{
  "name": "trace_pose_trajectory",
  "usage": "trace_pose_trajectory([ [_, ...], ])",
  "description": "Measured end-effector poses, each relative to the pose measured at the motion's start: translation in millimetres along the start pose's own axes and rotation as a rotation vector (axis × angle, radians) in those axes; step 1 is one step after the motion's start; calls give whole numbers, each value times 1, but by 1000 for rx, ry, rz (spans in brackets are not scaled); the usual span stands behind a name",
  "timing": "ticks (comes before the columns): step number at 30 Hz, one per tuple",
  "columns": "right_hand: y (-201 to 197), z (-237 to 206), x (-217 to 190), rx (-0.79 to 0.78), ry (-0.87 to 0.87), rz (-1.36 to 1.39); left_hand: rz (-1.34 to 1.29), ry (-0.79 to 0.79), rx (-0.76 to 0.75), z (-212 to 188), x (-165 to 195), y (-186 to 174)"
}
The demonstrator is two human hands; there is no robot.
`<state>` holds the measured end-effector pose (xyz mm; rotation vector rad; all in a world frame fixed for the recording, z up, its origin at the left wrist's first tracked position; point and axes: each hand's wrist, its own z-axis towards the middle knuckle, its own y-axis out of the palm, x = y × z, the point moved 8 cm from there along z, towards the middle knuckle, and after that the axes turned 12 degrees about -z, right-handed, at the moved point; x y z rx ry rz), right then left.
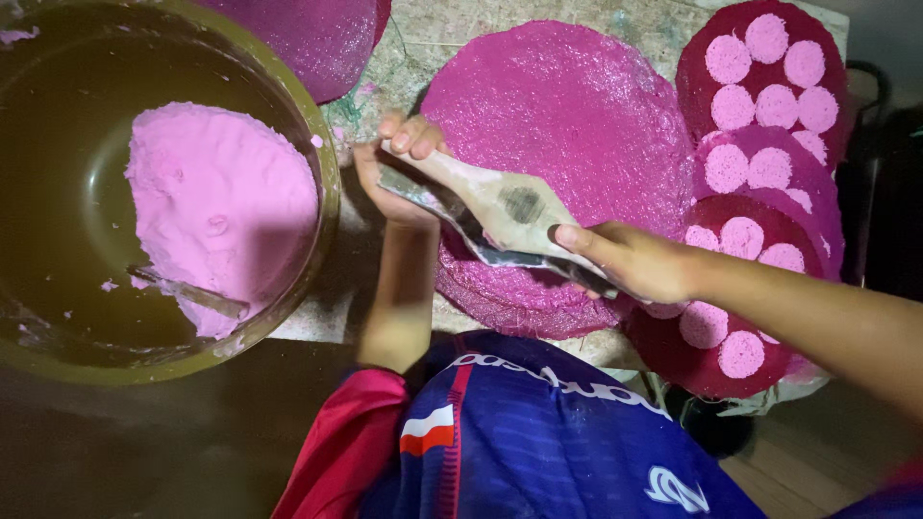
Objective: The person scoops pink dough from a large bowl into a handheld press mold, then squeezes the press to eject formed round dough pieces onto round pink trays, repeating the cycle and arranging the pieces in rows on the trays.
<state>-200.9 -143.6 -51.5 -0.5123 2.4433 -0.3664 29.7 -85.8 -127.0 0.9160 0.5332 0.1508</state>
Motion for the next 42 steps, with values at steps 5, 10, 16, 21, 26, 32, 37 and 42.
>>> trace_pose_trajectory([
  [5,-18,-13,17,113,196,-113,-20,56,6,3,-16,-33],
  [10,-31,-10,9,293,137,-220,22,-39,-105,30,-20,-28],
  [16,-16,14,-3,334,-46,-152,105,-108,-96,42,-4,17],
  [21,1,17,4,231,-40,-56,143,-75,-15,30,-5,26],
  [26,-13,10,23,171,106,24,108,-6,-31,36,-25,14],
  [32,-18,14,17,279,33,-24,153,-88,0,45,-20,12],
  [37,-20,17,25,286,82,-73,154,-51,38,43,-20,9],
  [42,-23,27,20,475,-142,-146,387,-97,-13,53,-14,36],
])
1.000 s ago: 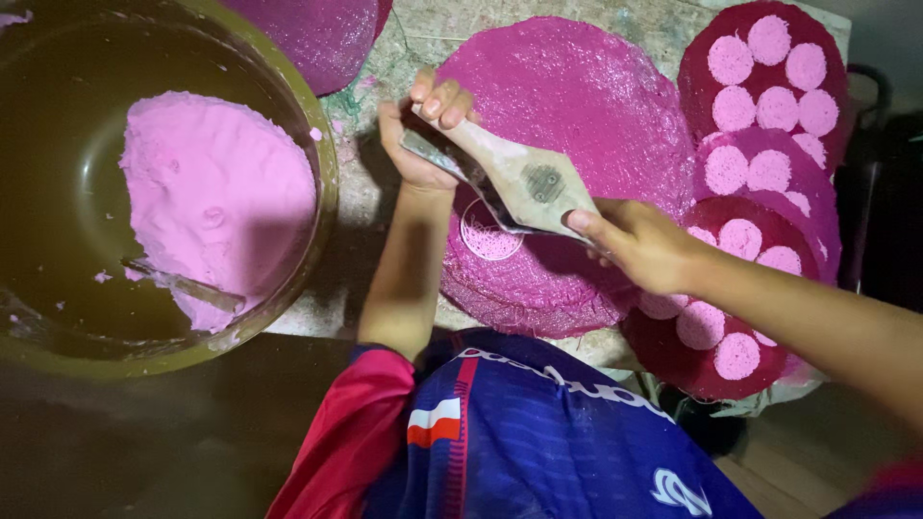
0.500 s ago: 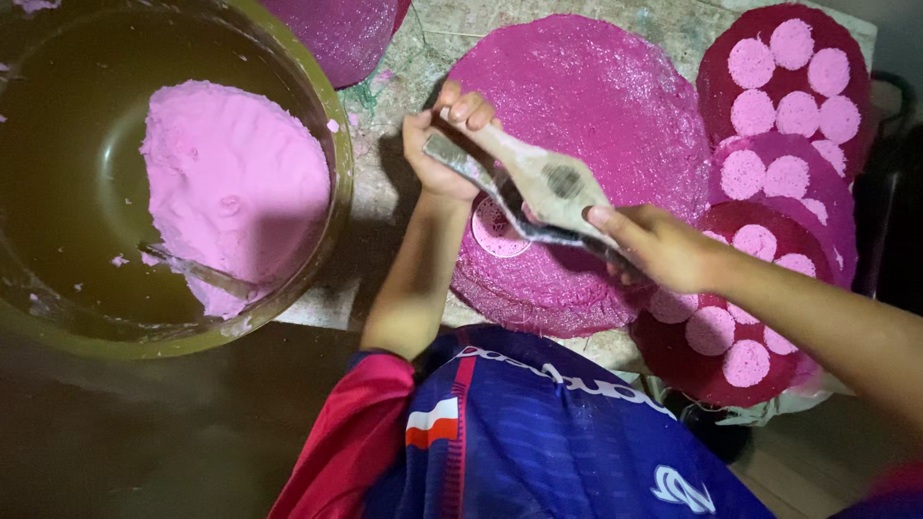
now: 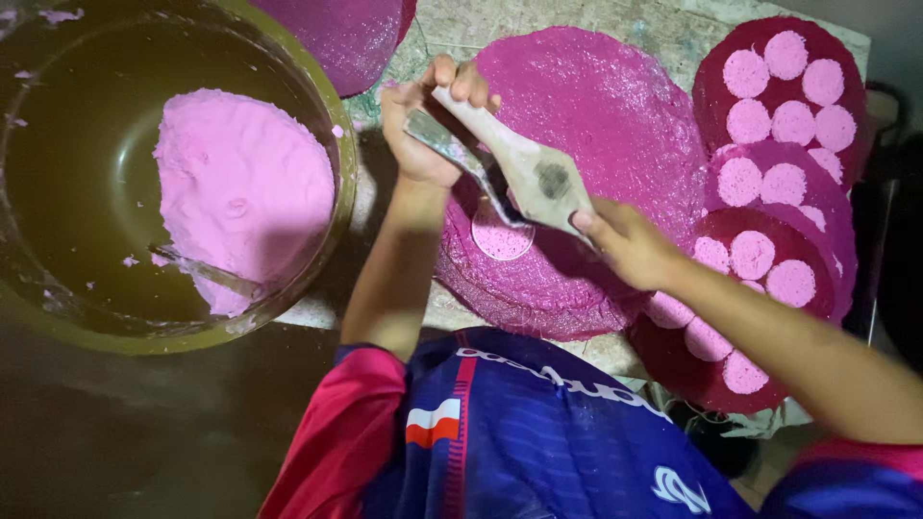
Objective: The person scoops pink dough from a large bowl into a handheld press mold, then squeezes the press to eject formed round dough pieces onto round pink trays, repeating the cycle and arranging the pieces in rows on the trays.
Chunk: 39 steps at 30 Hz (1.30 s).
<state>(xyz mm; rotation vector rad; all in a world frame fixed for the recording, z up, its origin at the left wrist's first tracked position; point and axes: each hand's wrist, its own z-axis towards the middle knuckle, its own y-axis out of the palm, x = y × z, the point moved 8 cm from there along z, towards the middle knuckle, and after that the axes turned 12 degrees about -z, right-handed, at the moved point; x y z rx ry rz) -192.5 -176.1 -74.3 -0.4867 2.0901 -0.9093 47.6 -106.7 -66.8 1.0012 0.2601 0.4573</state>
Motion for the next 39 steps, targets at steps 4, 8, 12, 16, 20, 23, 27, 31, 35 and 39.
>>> trace_pose_trajectory([
  [4,15,-26,-10,80,-362,444,673,-146,433,-30,22,-5],
  [8,9,-65,5,255,-440,576,1292,-439,458,-88,-3,6],
  [12,7,-88,18,457,-432,686,1983,-489,-37,-114,-42,21],
  [16,16,-97,30,555,-419,809,2101,-533,-16,-124,-51,8],
  [20,23,-104,50,590,-369,878,2079,-452,-22,-127,-52,8],
  [23,27,-108,63,577,-358,979,2097,-412,-31,-129,-53,9],
  [27,31,-111,74,603,-366,1011,2119,-437,-25,-129,-56,8],
  [31,39,-111,85,592,-284,1027,2120,-429,-21,-124,-56,14],
  [35,35,-113,87,601,-291,1019,2096,-519,27,-107,-46,7],
  [39,29,-108,81,579,-303,1029,2112,-507,75,-73,-29,-16],
])
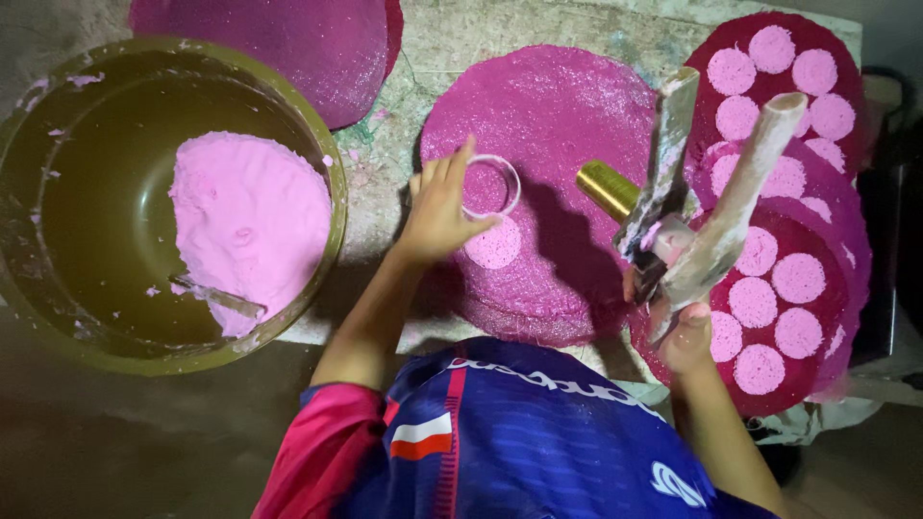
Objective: The person scoops pink dough from a large bowl into a handheld press mold, then squeezes the press to eject formed round dough pieces onto round pink trays, repeating the cycle and arranging the pieces in rows on the trays.
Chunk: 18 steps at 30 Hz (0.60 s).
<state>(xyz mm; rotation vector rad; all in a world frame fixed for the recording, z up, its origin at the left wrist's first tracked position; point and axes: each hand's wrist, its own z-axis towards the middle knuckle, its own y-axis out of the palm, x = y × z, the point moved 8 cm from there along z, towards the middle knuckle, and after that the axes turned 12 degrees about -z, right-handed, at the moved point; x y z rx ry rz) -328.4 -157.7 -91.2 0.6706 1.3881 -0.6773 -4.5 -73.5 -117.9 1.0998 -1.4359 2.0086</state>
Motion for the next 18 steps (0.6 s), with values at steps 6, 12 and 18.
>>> trace_pose_trajectory([
  [6,12,4,-3,-26,-25,-179,52,-12,-2,22,-24,10],
  [12,5,28,23,-207,193,-399,-71,-13,56,23,-20,7],
  [18,49,75,45,-750,739,-319,-2124,272,-253,56,26,-18],
])
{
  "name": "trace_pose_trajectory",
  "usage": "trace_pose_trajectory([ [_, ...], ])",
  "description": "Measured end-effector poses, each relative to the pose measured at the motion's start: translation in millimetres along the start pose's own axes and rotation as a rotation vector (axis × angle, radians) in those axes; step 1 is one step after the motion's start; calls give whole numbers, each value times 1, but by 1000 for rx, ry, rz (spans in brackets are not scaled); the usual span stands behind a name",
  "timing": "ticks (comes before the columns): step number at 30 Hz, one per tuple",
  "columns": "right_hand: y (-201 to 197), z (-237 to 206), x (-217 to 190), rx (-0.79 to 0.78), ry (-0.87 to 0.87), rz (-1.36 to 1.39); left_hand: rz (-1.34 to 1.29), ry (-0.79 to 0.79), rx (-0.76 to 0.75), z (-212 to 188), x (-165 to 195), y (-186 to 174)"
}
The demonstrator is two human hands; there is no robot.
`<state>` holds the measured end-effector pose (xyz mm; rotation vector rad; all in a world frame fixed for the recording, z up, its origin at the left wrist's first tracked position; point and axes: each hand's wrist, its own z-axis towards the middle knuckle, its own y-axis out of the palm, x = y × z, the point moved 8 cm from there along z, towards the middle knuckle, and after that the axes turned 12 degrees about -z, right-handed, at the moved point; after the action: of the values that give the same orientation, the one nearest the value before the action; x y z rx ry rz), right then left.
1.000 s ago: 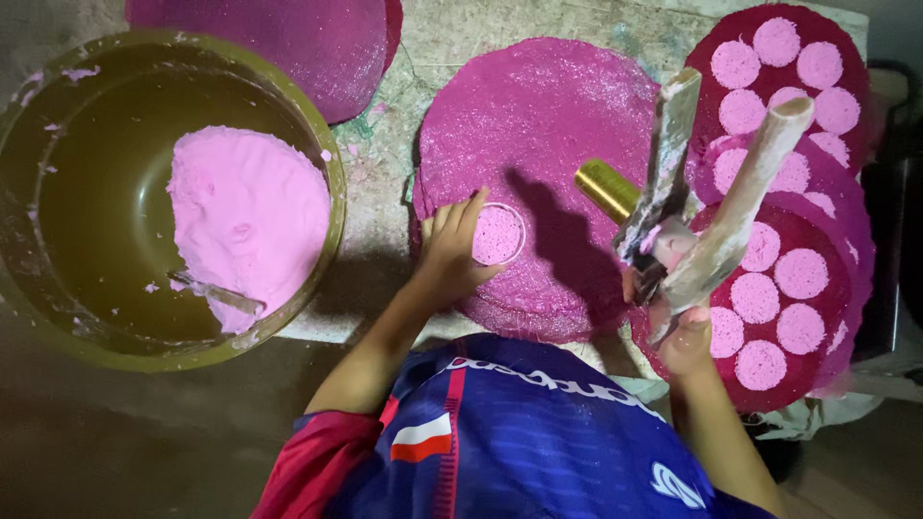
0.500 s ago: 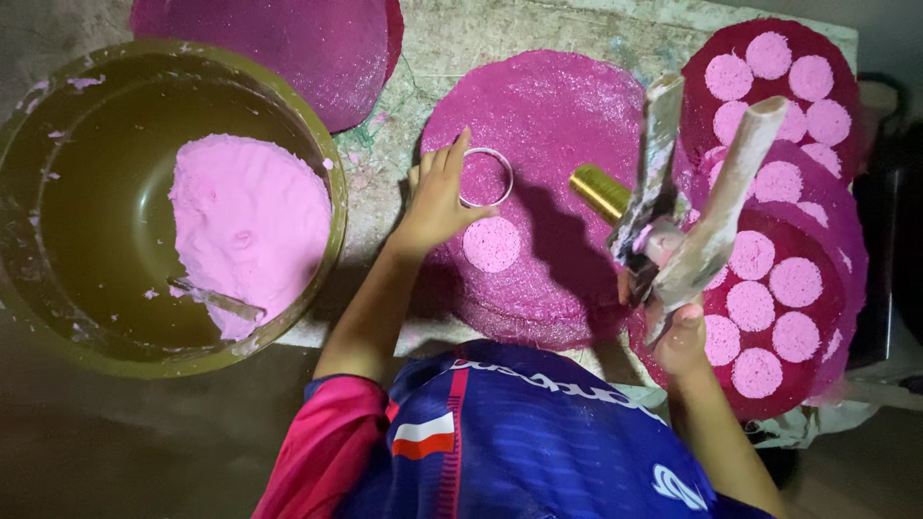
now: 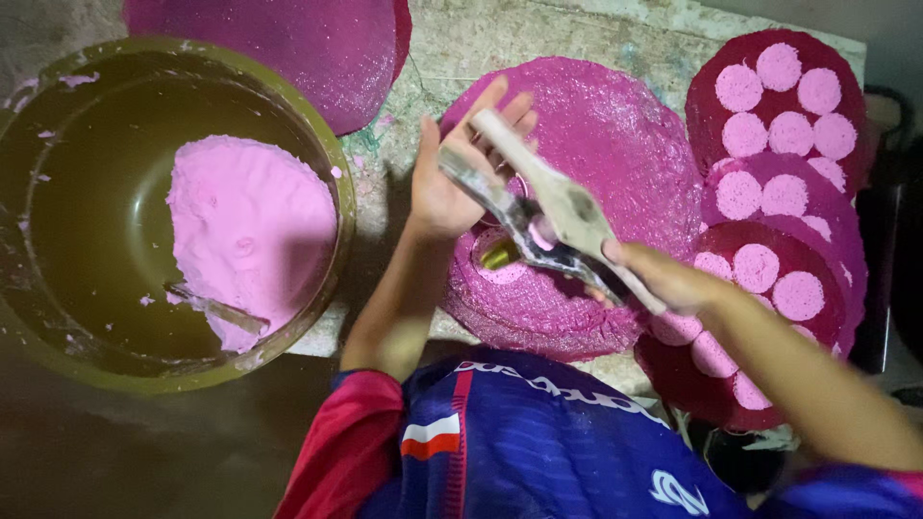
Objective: The person scoops pink dough from a large bowl into a handheld press mold, then squeezes the press to eject formed round dough pieces onto round pink trays, repeating the cycle and arranging the pieces in rows on the trays.
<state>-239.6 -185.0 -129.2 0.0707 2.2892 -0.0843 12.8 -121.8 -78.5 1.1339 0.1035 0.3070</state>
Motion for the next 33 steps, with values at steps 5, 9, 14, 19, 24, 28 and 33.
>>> trace_pose_trajectory([
  [5,-33,10,-72,89,164,-434,-152,250,76,23,27,-8],
  [9,-28,26,-125,266,94,-758,-177,382,160,20,57,-20],
  [14,-6,36,-135,296,85,-776,-130,399,121,9,70,-16],
  [19,-19,23,-130,315,199,-833,-205,410,173,14,46,-27],
  [24,-29,16,-154,496,41,-998,-160,439,130,37,46,-23],
  [28,-24,26,-158,539,1,-991,-90,399,114,46,65,-11],
  [33,-8,49,-152,504,-127,-915,-57,397,189,33,84,-7],
])
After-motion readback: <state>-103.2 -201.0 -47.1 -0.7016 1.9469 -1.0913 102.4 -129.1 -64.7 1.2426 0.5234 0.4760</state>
